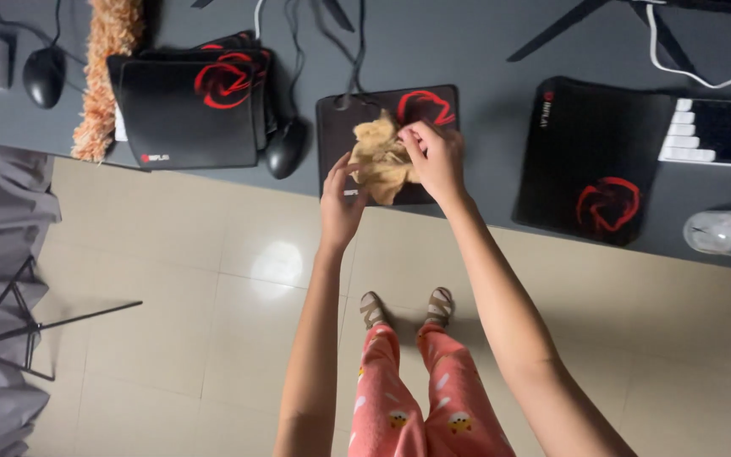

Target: The person cleans a black mousepad on a desk using a cloth and a spray bottle. They spray the cloth with liquid and wipe the mousepad surface thoroughly, moving the mousepad to clean different sections.

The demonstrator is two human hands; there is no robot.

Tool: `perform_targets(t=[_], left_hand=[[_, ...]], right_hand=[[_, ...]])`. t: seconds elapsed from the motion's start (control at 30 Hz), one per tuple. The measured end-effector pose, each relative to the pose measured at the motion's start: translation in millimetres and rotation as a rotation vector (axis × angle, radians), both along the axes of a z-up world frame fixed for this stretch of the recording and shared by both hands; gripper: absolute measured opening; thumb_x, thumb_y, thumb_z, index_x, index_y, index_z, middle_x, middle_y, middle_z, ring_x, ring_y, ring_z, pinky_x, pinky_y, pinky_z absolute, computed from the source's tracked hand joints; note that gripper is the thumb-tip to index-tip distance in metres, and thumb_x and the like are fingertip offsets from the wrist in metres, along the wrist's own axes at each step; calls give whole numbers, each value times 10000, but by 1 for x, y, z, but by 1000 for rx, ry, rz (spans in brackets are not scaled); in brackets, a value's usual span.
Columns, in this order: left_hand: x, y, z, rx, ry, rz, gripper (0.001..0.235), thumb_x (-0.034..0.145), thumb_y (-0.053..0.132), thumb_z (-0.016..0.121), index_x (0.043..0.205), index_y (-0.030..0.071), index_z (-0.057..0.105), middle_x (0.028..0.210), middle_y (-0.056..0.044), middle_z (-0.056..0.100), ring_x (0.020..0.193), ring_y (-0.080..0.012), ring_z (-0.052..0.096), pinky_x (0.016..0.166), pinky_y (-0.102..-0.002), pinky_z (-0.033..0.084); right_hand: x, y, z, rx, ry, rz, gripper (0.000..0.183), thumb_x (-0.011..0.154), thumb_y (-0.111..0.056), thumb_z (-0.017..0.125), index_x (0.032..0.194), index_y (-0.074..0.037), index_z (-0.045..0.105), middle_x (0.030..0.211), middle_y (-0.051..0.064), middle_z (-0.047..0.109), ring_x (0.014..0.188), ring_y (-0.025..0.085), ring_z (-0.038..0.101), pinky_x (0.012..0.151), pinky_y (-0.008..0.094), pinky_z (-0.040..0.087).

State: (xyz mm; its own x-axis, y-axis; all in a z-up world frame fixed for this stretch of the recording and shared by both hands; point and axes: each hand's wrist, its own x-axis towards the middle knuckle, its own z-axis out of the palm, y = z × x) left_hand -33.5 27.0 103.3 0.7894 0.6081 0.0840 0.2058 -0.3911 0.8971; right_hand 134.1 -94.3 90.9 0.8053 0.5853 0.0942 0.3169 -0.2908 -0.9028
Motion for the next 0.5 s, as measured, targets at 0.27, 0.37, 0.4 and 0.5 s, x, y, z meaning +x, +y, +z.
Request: perform_targets(t=[0.27,0.37,0.4,0.5], left_hand=[[-39,18,-117,325,205,-51,596,812,-43,671,1378,-118,499,1507,-315,423,1436,-471,361,1217,-479,307],[-34,12,-141,449,255,-55,688,800,-42,628,1446,-152,419,1541,-328,400,1480,-477,318,1258,-480,272],[-36,7,-150,475,277,-31,704,824,-31,609,1477,-160,380,1566,-331,389,1502,-472,315,1270,-467,269],[-30,1,-113,605,441,-112,716,825,18,597,1456,-200,340,1561,-387,347,1484,-518,292,1245,-481,284]], right_hand=[[-69,51,-74,-182,-589,192,489,905,-325,745,1347,-126,687,1472,175,519,1387,395,384,1105,625,305],[-71,69,-92,-219,-650,250,459,945,-327,714,1380,-183,682,1557,114,494,1500,349,331,1169,660,254],[-72,71,-95,-281,-644,278,415,974,-328,699,1377,-225,687,1574,60,507,1523,303,344,1188,667,247],[-55,99,-85,-375,-673,272,428,969,-353,693,1385,-254,673,1591,26,495,1510,279,354,1171,676,247]])
